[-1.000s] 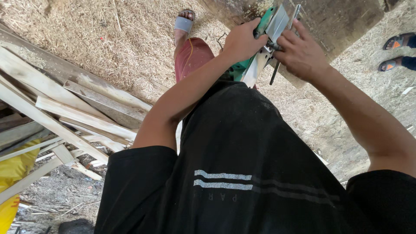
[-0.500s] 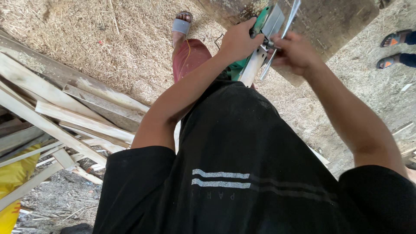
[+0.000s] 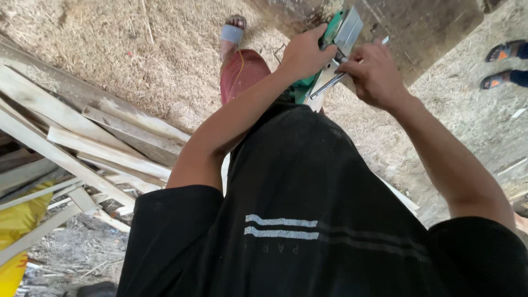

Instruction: The person adjusts a green and silver handheld power tool on a wooden workbench using a wrench and a metal ruler. They repeatedly loosen and tighten screws on the tool's base plate while checking alignment with the ruler.

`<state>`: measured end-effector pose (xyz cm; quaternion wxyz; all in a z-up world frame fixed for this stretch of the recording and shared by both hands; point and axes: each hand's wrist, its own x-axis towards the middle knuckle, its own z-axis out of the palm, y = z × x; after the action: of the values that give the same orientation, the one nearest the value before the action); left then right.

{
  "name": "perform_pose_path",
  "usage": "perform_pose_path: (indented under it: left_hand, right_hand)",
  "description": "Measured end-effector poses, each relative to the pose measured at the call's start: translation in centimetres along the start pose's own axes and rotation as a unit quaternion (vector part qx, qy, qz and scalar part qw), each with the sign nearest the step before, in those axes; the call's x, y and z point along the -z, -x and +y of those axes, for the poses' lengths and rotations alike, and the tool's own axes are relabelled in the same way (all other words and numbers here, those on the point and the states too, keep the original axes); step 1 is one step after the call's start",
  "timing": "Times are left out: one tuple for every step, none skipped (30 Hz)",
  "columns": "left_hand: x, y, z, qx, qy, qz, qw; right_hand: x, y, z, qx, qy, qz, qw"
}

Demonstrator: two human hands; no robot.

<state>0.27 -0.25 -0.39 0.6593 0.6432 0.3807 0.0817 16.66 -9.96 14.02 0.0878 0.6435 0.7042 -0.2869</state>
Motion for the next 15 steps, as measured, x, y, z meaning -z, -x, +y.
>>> perform_pose_path:
  left_hand:
    - [-0.2,0.5,0.0,0.002,0.017,0.001,1.000]
    - [0.0,0.2,0.1,0.015,-0.008,-0.014,1.000]
    - [0.2,-0.1,0.1,0.029,-0.033,-0.029,0.999]
    - [0.3,-0.3,0.2,0.040,-0.057,-0.047,0.996]
    - [0.3,-0.6,0.2,0.020,-0.048,-0.016,0.999]
    - [0.1,-0.5,0.2,-0.001,-0.037,0.010,0.999]
    - [-0.2,-0.4,0.2,-0.022,-0.026,0.036,0.999]
    - [-0.2,-0.4,0.2,-0.015,-0.028,0.028,0.999]
    - [-0.2,-0.4,0.1,-0.009,-0.029,0.019,0.999]
    - [-0.2,-0.3,0.1,-0.002,-0.031,0.011,0.999]
    - [-0.1,-0.3,0.1,0.000,-0.029,0.014,0.999]
    - [-0.2,-0.3,0.2,0.001,-0.027,0.016,1.000]
    - [-0.1,-0.3,0.2,0.002,-0.024,0.019,1.000]
    - [0.0,-0.4,0.3,0.017,-0.024,0.006,1.000]
    - [0.1,-0.5,0.3,0.032,-0.024,-0.007,0.999]
  right_hand:
    - [-0.4,0.4,-0.3,0.021,0.046,-0.002,0.999]
    - [-0.4,0.0,-0.1,0.040,0.103,-0.007,0.994]
    - [-0.2,-0.3,0.1,0.058,0.160,-0.011,0.985]
    - [0.0,-0.5,0.3,0.072,0.216,-0.016,0.973]
    - [0.3,-0.8,0.7,0.091,0.253,-0.027,0.963]
    - [0.5,-0.6,0.9,0.105,0.288,-0.042,0.951]
    - [0.8,-0.3,1.0,0.118,0.323,-0.057,0.937]
    - [0.9,-0.4,1.1,0.120,0.315,-0.061,0.940]
    - [1.0,-0.5,1.2,0.121,0.307,-0.066,0.942]
    - [1.0,-0.7,1.2,0.123,0.298,-0.070,0.944]
    - [1.0,-0.8,1.2,0.130,0.294,-0.063,0.945]
    - [1.0,-0.9,1.2,0.136,0.290,-0.056,0.946]
    - [0.9,-1.0,1.1,0.143,0.286,-0.050,0.946]
    - [0.8,-1.3,1.1,0.136,0.247,-0.021,0.959]
    - [0.7,-1.7,1.0,0.129,0.207,0.007,0.970]
